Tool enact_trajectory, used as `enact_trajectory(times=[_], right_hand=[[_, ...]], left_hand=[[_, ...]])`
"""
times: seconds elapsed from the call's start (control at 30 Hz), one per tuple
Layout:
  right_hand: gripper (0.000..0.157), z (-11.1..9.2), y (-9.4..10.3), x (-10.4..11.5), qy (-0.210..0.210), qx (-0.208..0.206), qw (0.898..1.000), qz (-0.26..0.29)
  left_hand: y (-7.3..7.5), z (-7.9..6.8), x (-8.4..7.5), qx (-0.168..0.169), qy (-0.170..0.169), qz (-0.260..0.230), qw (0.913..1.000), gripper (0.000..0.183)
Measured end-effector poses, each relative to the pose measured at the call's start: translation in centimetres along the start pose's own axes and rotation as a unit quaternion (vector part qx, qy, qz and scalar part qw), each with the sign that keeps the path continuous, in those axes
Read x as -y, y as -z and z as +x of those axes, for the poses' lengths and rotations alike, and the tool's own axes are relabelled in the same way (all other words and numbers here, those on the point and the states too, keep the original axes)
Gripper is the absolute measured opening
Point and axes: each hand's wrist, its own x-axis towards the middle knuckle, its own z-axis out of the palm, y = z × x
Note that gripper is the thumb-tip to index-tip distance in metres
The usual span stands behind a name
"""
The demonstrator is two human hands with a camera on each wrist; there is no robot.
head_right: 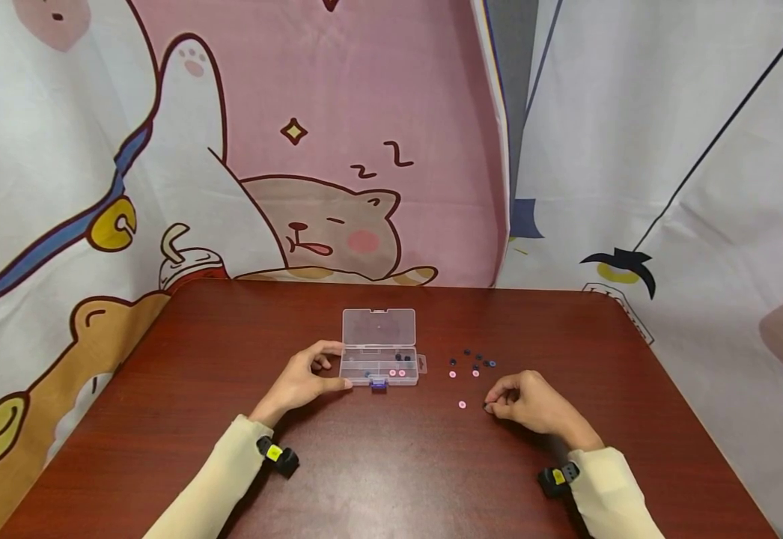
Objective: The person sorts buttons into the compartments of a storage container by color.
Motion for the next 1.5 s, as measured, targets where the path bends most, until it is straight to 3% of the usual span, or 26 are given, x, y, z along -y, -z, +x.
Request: enact_trajectory(times=[0.77, 1.2, 1.5], right_hand=[[0.004, -0.3, -0.3, -0.4, -0.004, -0.021, 0.999, 0.037], [0.01, 0.9, -1.3, 0.2, 0.017, -0.11, 0.994, 0.017], [0.004, 1.7, -0.9, 1.3, 0.013, -0.124, 0.992, 0.018]], left_hand=[[-0.2, -0.1, 0.4, -0.002, -0.003, 0.004, 1.0, 0.066], [0.1, -0.2, 0.5, -0.007, -0.005, 0.003, 1.0, 0.066], [-0.2, 0.2, 0.4, -0.004, -0.008, 0.003, 1.0, 0.067]])
